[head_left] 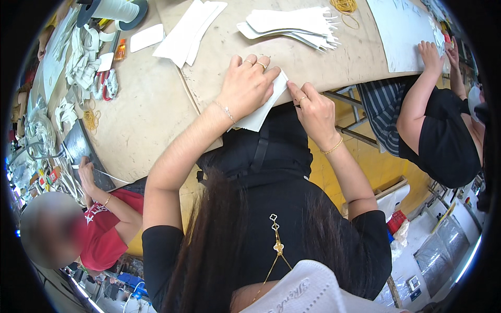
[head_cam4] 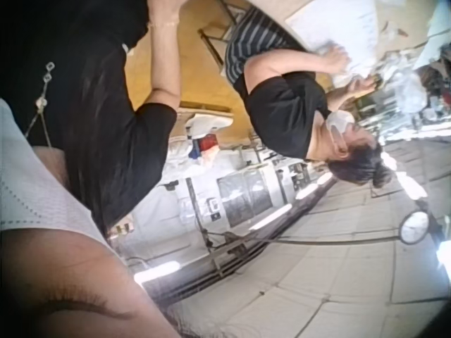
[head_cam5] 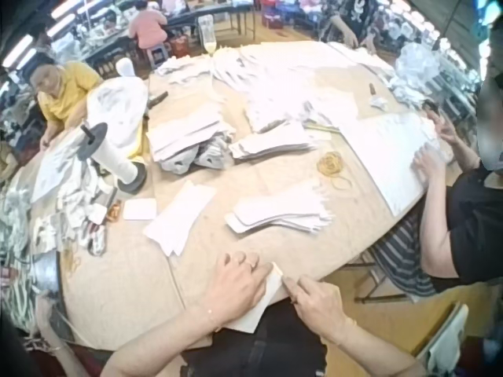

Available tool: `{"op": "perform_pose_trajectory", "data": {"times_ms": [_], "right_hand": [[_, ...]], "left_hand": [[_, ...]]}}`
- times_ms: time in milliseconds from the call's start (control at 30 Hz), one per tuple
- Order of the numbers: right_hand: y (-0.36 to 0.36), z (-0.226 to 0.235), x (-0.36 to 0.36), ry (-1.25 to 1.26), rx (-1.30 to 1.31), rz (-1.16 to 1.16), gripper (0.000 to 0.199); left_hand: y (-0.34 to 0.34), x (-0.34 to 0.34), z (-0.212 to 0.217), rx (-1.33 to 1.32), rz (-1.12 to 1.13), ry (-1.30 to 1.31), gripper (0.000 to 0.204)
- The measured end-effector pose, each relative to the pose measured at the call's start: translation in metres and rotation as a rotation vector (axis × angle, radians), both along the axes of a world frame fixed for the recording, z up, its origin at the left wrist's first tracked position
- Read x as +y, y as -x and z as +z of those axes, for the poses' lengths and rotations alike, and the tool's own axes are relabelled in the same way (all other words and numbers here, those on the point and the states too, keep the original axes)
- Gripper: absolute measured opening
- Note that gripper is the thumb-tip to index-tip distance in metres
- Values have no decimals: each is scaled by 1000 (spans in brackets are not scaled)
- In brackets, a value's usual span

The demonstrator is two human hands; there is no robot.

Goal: The person hand-sews white fabric pieces at a table using a needle and thread. They repeatedly pick up fabric, stitch along edges, and place finished pieces into a growing stack. A coworker is visible across the table performing similar sewing work.

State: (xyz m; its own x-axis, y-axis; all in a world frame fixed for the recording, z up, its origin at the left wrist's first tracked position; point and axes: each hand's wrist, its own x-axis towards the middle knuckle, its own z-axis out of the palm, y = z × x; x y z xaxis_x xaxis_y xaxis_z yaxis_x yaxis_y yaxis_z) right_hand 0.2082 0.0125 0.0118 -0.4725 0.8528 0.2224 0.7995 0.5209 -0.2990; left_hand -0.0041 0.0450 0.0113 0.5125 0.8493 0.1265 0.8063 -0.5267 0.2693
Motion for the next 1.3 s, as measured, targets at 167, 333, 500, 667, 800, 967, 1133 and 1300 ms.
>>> {"op": "perform_pose_trajectory", "data": {"times_ms": [167,333,500,667,800,967,1133,1300], "right_hand": [[1,3,-1,13,-69,18,34],[3,5,-2,45,-109,1,46],[-1,7,0,78,-87,6,45],[0,12,16,95,-50,19,30],[40,4,58,94,70,91,21],[112,-6,94,62,-14,306,11],[109,18,85,316,-12,151,22],[101,33,80,532,11,110,22]], "left_hand": [[-3,6,-3,-70,47,51,27],[-24,17,-14,-141,228,120,15],[-15,13,-17,-389,194,85,8],[19,-6,-16,-187,-316,-75,32],[49,-21,-14,-71,-39,-117,34],[68,-54,-11,-149,277,-139,32],[68,-56,-17,-95,280,-147,31],[69,-52,-12,-24,232,-177,25]]}}
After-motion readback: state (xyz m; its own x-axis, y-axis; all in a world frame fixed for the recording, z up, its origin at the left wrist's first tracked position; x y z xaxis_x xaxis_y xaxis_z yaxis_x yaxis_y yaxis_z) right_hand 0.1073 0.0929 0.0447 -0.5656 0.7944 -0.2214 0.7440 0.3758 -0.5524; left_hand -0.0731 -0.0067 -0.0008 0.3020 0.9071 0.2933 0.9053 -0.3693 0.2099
